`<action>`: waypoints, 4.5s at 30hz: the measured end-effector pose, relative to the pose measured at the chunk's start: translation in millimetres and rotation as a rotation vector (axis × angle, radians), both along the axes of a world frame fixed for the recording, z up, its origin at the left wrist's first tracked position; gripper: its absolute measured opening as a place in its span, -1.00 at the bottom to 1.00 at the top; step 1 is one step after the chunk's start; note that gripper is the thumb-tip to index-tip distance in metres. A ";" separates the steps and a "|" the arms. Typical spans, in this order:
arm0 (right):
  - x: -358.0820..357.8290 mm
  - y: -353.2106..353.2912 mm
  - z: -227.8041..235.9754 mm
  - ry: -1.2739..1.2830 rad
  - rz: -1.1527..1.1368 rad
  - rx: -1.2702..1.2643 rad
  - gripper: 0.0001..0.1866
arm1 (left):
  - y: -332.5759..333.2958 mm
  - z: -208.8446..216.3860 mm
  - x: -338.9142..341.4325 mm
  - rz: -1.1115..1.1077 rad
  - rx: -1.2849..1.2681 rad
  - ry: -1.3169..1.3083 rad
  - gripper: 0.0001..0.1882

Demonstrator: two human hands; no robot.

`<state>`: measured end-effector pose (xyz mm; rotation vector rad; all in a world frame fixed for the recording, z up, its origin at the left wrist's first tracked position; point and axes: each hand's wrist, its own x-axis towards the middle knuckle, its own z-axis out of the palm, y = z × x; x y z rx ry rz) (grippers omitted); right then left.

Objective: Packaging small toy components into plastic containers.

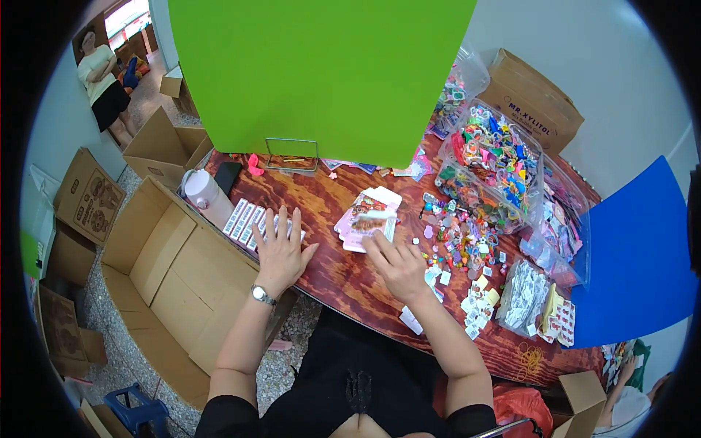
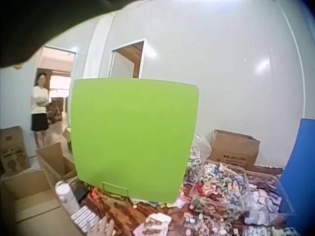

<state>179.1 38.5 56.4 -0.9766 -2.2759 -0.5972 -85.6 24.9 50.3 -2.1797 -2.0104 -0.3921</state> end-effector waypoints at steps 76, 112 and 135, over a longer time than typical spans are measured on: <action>4.2 -73.3 32.6 0.824 0.026 -0.780 -0.78 | -51.2 -9.3 97.2 -0.516 0.248 -0.544 0.03; 56.7 -63.8 -6.5 0.787 -0.197 -1.223 -0.51 | -55.8 -38.3 99.0 -0.551 -0.091 -1.066 0.03; 53.0 -69.5 8.3 1.016 0.008 -0.573 -0.88 | -46.4 -44.8 110.5 -0.424 -0.061 -0.935 -0.24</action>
